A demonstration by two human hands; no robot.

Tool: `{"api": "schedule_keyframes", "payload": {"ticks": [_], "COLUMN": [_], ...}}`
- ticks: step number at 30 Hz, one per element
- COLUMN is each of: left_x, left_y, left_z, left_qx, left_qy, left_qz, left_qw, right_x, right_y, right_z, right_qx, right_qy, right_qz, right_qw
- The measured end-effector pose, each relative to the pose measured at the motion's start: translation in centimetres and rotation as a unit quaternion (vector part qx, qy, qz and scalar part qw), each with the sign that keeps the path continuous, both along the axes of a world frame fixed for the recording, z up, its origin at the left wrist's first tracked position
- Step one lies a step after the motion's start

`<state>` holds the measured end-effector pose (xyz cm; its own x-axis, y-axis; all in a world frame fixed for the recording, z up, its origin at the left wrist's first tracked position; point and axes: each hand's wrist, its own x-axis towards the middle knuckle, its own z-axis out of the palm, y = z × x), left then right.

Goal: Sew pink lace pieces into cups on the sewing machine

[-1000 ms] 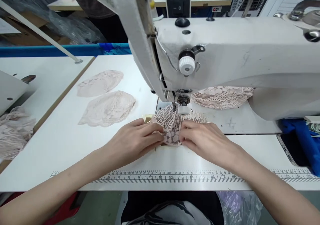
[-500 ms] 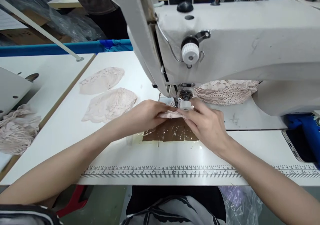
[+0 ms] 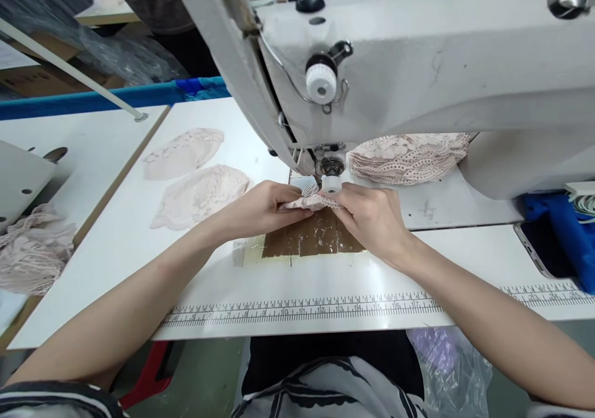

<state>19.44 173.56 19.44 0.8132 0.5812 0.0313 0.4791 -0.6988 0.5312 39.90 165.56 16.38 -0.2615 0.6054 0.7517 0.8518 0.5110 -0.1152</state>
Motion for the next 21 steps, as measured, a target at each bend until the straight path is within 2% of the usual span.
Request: {"api": "schedule_keyframes", "payload": {"ticks": [3,5,6,8,11,13,16,21], "left_x": [-0.5,-0.7,-0.8,-0.8,-0.7,-0.6,-0.6,-1.1], "left_y": [0.1,-0.2,-0.5,-1.5,-3.4,-4.4,-5.3,-5.5], "left_z": [0.2,0.0,-0.2,-0.8,-1.9,-2.5,-3.1,-3.7], "left_qx": [-0.074,-0.066,-0.035,0.081,0.286,0.371,0.411,0.395], "left_qy": [-0.034,-0.039,-0.038,-0.028,-0.020,-0.021,-0.011,0.014], "left_qz": [-0.043,-0.062,-0.072,-0.087,-0.072,-0.047,-0.039,-0.048], "left_qw": [0.996,0.995,0.996,0.992,0.955,0.927,0.911,0.917], "right_x": [0.1,0.1,0.2,0.2,0.2,0.1,0.0,-0.1], "right_y": [-0.5,-0.9,-1.1,-1.5,-1.9,-1.9,-1.9,-2.0], "right_z": [0.1,0.2,0.3,0.6,0.9,1.0,0.9,0.6], "right_qx": [-0.049,-0.084,-0.101,-0.131,-0.135,-0.116,-0.115,-0.131], "right_qy": [0.015,0.013,0.002,-0.041,-0.115,-0.138,-0.139,-0.133], "right_qz": [0.017,0.029,0.033,0.043,0.060,0.068,0.077,0.080], "right_qw": [0.999,0.996,0.994,0.990,0.982,0.981,0.981,0.979]}}
